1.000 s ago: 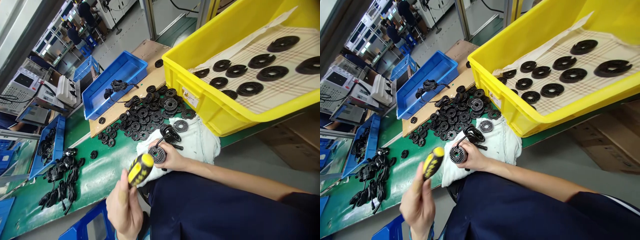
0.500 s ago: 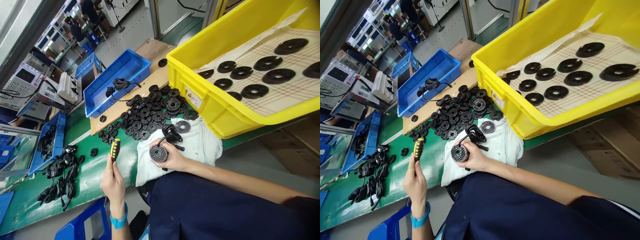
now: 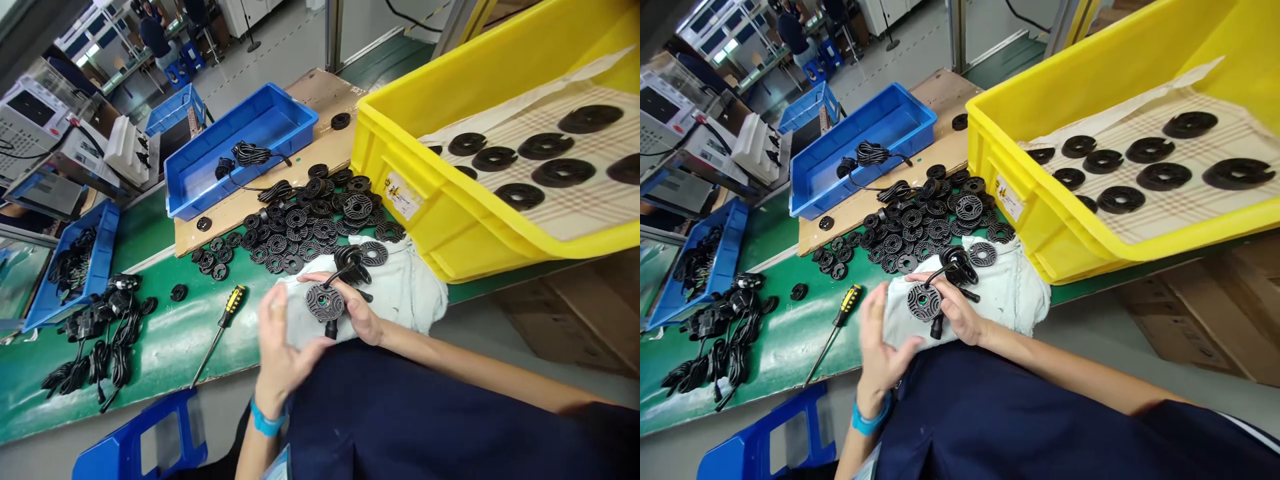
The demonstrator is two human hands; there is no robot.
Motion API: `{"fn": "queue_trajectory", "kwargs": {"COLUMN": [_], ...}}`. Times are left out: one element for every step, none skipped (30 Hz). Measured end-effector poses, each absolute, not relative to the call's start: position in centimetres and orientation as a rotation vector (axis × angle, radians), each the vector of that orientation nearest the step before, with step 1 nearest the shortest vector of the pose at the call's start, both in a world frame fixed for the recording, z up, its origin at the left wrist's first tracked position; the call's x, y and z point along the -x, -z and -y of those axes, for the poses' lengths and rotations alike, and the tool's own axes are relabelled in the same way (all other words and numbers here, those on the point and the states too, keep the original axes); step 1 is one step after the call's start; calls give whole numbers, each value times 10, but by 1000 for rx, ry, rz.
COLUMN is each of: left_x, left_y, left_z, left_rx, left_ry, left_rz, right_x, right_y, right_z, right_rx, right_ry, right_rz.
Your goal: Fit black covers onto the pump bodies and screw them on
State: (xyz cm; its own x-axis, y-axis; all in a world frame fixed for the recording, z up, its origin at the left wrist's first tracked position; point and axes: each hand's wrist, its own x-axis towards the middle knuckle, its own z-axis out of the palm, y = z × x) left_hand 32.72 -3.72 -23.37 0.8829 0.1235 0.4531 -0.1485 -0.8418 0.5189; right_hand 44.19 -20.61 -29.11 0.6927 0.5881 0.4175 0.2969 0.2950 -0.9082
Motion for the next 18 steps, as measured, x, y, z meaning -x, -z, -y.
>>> {"fn": "queue_trajectory", "kwargs": {"left_x": [-338, -347, -355, -361, -364, -366, -367, -366, -366, -365, -365, -365, -365, -366, -366, -366, -366, -366], "left_y": [234, 236, 240, 243, 247, 250, 253, 254, 255, 255, 254, 254, 253, 253, 254, 254, 255, 256], "left_z": [54, 67, 76, 83, 86, 88, 89, 89, 90, 91, 92, 94, 95, 96, 96, 95, 94, 93], "left_rx": [-2392, -2301, -2226, -2167, -2123, -2098, -2088, -2085, -2087, -2090, -2092, -2091, -2089, -2087, -2086, -2087, -2089, -2093], "left_ry": [-554, -530, -531, -558, -594, -624, -647, -671, -694, -718, -740, -759, -770, -774, -775, -775, -779, -785], "left_rz": [85, 94, 78, 52, 32, 27, 34, 49, 62, 69, 74, 72, 61, 46, 30, 19, 13, 11], "right_x": [-441, -440, -439, -438, -438, -438, -439, -440, -440, -440, -440, -439, -438, -437, -436, -435, -434, -434], "right_y": [289, 285, 280, 274, 265, 256, 246, 235, 226, 217, 211, 208, 207, 209, 213, 218, 224, 230], "right_z": [207, 207, 208, 208, 209, 210, 211, 212, 214, 215, 217, 220, 223, 226, 230, 234, 237, 240], "right_rx": [1287, 1269, 1238, 1195, 1141, 1083, 1032, 995, 979, 989, 1034, 1117, 1236, 1378, 1526, 1658, 1754, 1806], "right_ry": [-262, -307, -363, -422, -480, -524, -546, -549, -533, -488, -421, -327, -208, -64, 91, 244, 377, 477], "right_rz": [818, 772, 698, 598, 482, 365, 265, 186, 137, 120, 141, 203, 296, 399, 508, 645, 795, 940]}}
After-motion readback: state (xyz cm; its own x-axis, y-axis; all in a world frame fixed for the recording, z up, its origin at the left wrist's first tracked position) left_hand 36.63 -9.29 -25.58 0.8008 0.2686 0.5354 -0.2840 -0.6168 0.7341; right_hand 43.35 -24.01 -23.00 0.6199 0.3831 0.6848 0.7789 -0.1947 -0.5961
